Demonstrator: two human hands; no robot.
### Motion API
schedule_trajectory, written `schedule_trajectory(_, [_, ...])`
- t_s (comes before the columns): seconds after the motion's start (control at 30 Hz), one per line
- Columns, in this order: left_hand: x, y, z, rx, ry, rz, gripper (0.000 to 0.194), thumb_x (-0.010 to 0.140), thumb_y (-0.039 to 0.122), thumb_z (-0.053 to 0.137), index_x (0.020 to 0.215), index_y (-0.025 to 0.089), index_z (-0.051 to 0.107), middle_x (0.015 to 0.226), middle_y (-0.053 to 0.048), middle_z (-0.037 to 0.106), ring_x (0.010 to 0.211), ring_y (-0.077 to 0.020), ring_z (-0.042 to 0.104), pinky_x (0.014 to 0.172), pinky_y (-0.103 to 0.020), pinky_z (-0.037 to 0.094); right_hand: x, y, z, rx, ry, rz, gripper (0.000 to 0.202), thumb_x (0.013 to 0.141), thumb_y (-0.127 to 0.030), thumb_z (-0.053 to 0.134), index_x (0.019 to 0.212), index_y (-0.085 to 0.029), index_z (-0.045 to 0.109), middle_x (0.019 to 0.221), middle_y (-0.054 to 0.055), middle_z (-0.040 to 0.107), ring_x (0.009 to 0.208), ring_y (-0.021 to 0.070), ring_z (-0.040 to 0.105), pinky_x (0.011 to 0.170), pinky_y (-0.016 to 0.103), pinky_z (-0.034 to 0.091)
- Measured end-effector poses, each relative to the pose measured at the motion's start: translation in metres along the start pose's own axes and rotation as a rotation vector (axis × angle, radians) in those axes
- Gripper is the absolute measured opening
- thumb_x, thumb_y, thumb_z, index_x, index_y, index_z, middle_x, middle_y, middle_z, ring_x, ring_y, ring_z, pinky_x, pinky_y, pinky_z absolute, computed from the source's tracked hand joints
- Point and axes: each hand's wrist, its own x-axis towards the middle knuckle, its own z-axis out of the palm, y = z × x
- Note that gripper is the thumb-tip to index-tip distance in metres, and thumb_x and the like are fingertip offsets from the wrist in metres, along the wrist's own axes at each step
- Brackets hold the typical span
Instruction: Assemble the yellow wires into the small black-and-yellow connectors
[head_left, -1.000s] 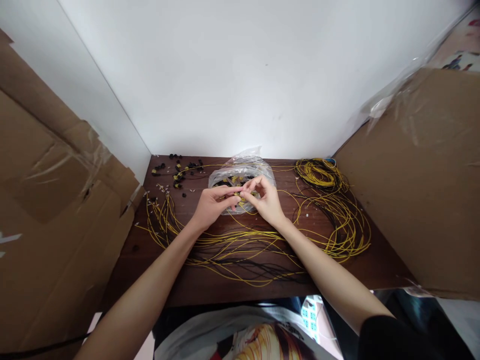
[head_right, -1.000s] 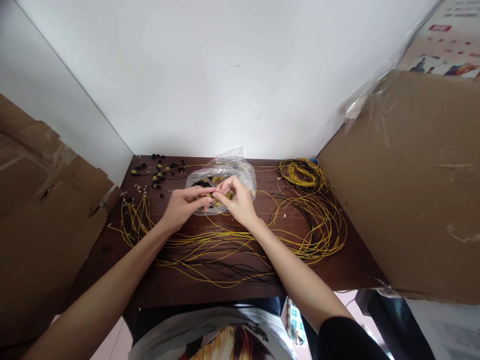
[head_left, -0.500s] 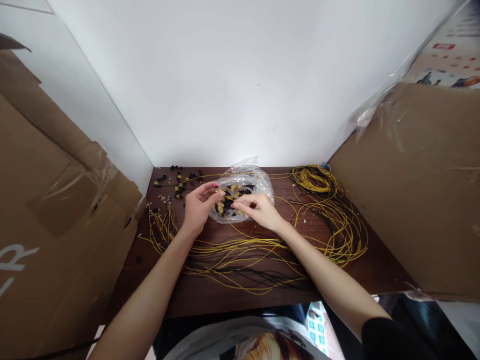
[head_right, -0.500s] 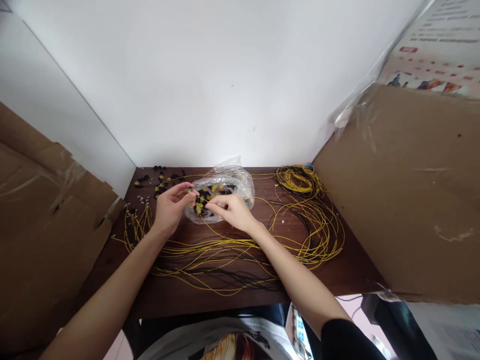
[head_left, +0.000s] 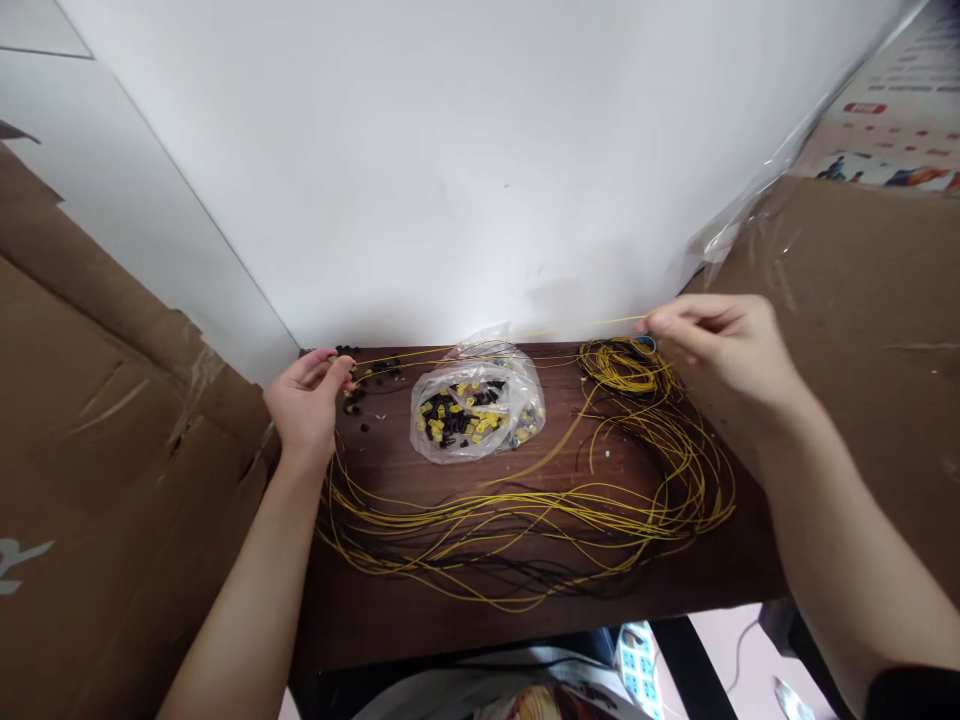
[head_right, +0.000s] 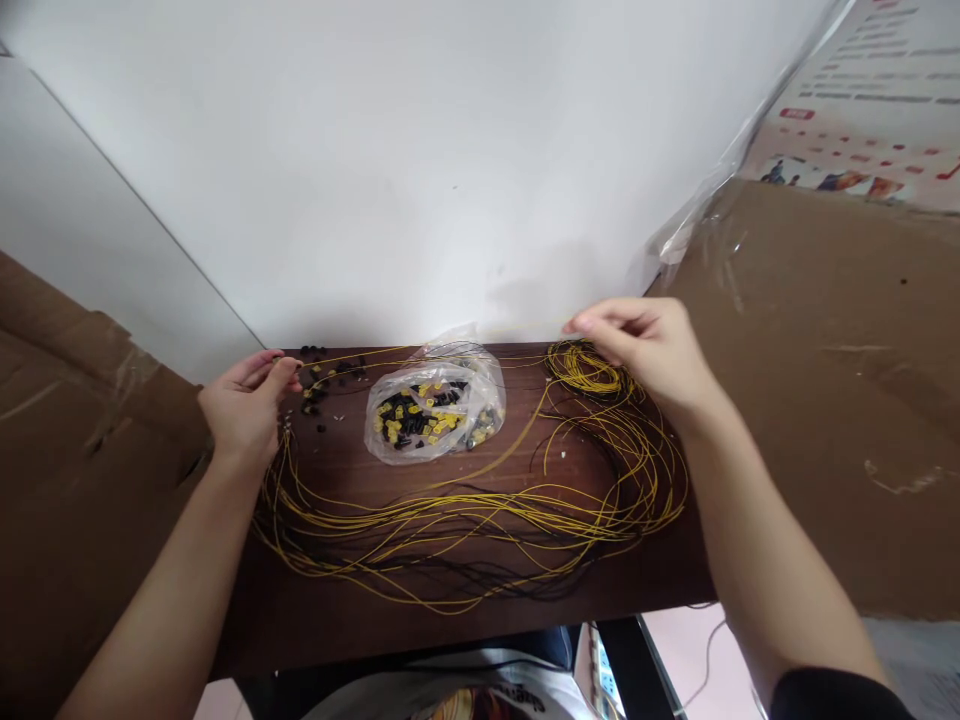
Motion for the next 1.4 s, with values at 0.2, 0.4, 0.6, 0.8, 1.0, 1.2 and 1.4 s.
schedule_trajectory(0.2, [0.021,-0.014,-0.008,0.266,0.023,0.088,0.032,0.060,0.029,0.073,0.085,0.014,0.063,0.067,0.000,0.062,0.046,-0.0077,0.051,0.044,-0.020,0.040,0.007,-0.013,-0.061,-0.440,0.253,-0.117,0.030,0.070,-0.047,0.070,0.077,-0.018,0.072,0.055,0.002,0.053,0.050,0.0087,0.038,0.047,0.029,0.025])
schedule_trajectory(0.4, [0.026,-0.026,-0.010,0.570,0.023,0.189,0.033,0.063,0.035,0.071,0.087,0.014,0.064,0.068,-0.002,0.061,0.060,-0.0137,0.054,0.058,-0.024,0.045,0.019,-0.008,-0.089,-0.765,0.227,-0.108,0.042,0.069,-0.058,0.064,0.082,-0.019,0.072,0.060,0.006,0.062,0.051,0.0107,0.047,0.049,0.030,0.031])
schedule_trajectory(0.6, [0.031,-0.028,-0.016,0.665,0.067,0.203,0.032,0.063,0.032,0.073,0.088,0.013,0.066,0.067,-0.002,0.060,0.058,-0.0138,0.052,0.059,-0.025,0.042,0.029,-0.009,-0.088,-0.767,0.347,-0.140,0.041,0.069,-0.056,0.065,0.075,-0.015,0.068,0.058,0.004,0.057,0.050,0.0083,0.045,0.049,0.030,0.030])
schedule_trajectory(0.8, [0.030,-0.031,-0.017,0.621,0.039,0.143,0.032,0.063,0.028,0.074,0.089,0.010,0.066,0.066,0.000,0.059,0.057,-0.0109,0.050,0.059,-0.024,0.041,0.033,-0.029,-0.050,-0.031,0.111,0.174,0.040,0.087,-0.047,0.045,0.062,-0.019,0.055,0.038,-0.011,0.020,0.033,-0.0005,0.019,0.042,0.028,0.015])
schedule_trajectory(1.0, [0.026,-0.022,-0.016,0.569,0.010,0.184,0.031,0.064,0.025,0.074,0.090,0.010,0.067,0.069,0.000,0.061,0.059,-0.0093,0.049,0.059,-0.021,0.041,0.033,-0.028,0.003,0.152,0.123,0.277,0.050,0.094,-0.036,0.029,0.063,-0.015,0.061,0.038,-0.012,0.012,0.032,-0.0009,0.015,0.043,0.026,0.015])
schedule_trajectory(1.2, [0.022,-0.018,-0.018,0.582,-0.030,0.229,0.033,0.065,0.028,0.074,0.092,0.011,0.067,0.068,0.000,0.061,0.059,-0.0100,0.051,0.058,-0.021,0.041,0.041,-0.014,0.027,0.134,0.031,0.147,0.041,0.092,-0.022,0.042,0.052,-0.014,0.048,0.039,-0.012,0.016,0.034,-0.0006,0.016,0.043,0.024,0.014])
schedule_trajectory(1.4, [0.021,-0.020,-0.018,0.593,-0.105,0.235,0.034,0.066,0.030,0.072,0.095,0.012,0.067,0.072,-0.001,0.063,0.058,-0.0096,0.049,0.058,-0.021,0.040,0.071,0.002,-0.004,0.176,0.206,0.193,0.032,0.095,-0.013,0.035,0.073,-0.016,0.058,0.043,-0.012,0.019,0.036,0.0019,0.014,0.042,0.027,0.015])
